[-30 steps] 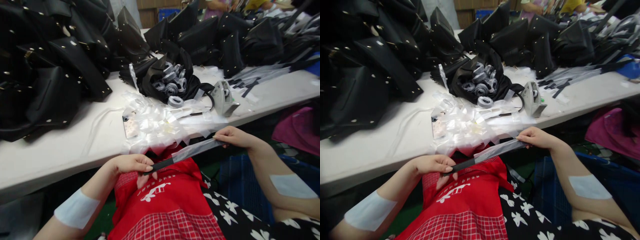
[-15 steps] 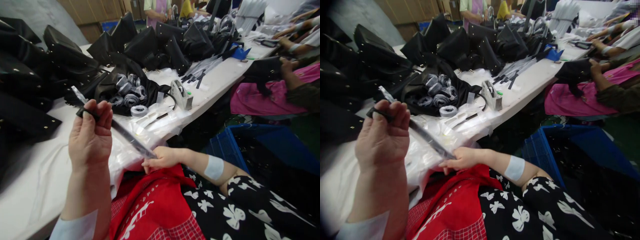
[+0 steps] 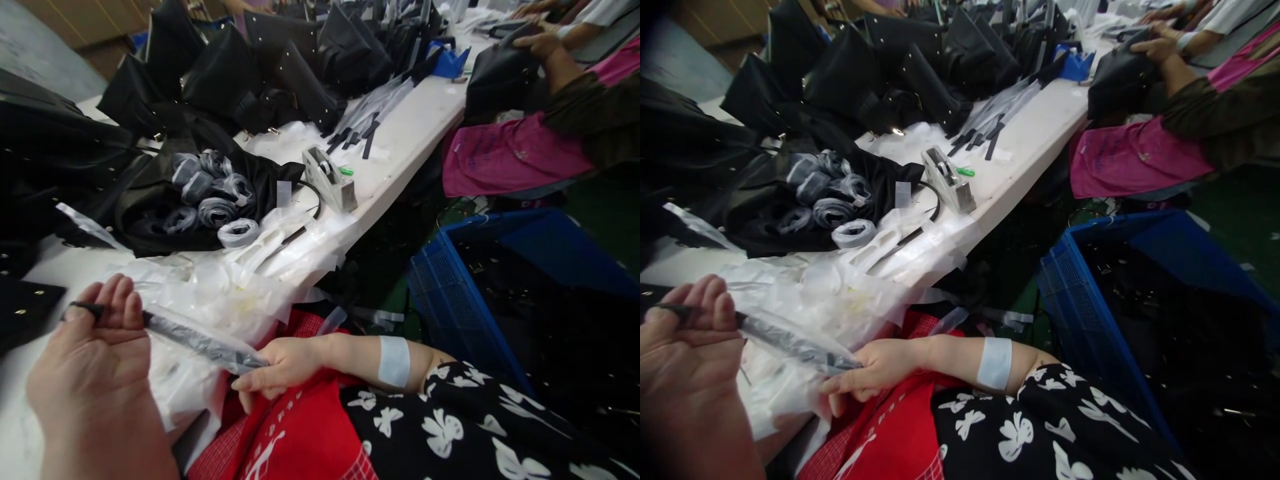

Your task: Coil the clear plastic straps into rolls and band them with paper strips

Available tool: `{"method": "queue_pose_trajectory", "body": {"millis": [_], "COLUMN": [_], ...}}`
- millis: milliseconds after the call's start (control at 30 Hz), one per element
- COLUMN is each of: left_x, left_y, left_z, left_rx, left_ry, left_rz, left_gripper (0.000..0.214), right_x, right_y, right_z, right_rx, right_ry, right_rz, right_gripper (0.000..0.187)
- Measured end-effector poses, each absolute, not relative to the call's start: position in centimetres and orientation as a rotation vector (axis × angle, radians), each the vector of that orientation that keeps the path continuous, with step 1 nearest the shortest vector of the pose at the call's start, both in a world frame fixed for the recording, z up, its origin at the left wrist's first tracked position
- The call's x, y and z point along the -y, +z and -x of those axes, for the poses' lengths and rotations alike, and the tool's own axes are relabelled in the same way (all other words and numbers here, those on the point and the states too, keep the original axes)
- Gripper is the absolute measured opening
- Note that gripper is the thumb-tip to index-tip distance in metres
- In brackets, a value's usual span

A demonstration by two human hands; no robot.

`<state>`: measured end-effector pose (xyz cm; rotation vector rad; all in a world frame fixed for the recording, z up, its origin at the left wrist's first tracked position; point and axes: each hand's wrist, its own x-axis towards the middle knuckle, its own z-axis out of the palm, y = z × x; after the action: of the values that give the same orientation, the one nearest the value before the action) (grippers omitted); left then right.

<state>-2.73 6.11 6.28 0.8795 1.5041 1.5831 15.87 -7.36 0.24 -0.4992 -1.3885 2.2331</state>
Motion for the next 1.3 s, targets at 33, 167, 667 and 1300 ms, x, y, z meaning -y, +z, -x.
{"method": "queue_pose_trajectory", "body": {"millis": [33, 167, 667, 1300], "left_x": [-5.9, -5.0, 6.9, 2.7], "left_y": [6.3, 5.6, 2.1, 6.8], "left_z": [2.4, 1.4, -1.4, -1.0], "left_rx": [-1.493, -1.416, -0.922, -0.456], "left_ry": [1.602, 1.677, 0.268, 1.082], "left_rz": [-0.912, -1.189, -2.464, -0.656], "left_gripper": [0.023, 0.02, 0.019, 0.033], "right_x": [7.4, 7.4, 6.3, 11.2], "right_y": [0.1, -0.1, 0.4, -0.5], "right_z": [-15.8, -16.3, -24.2, -13.1], "right_rx": [1.368, 1.315, 0.835, 1.557], "right_ry": [2.241, 2.235, 1.903, 1.775], "right_rz": [0.49, 0.431, 0.631, 1.0], "right_gripper": [0.037, 0.038, 0.048, 0.046]}}
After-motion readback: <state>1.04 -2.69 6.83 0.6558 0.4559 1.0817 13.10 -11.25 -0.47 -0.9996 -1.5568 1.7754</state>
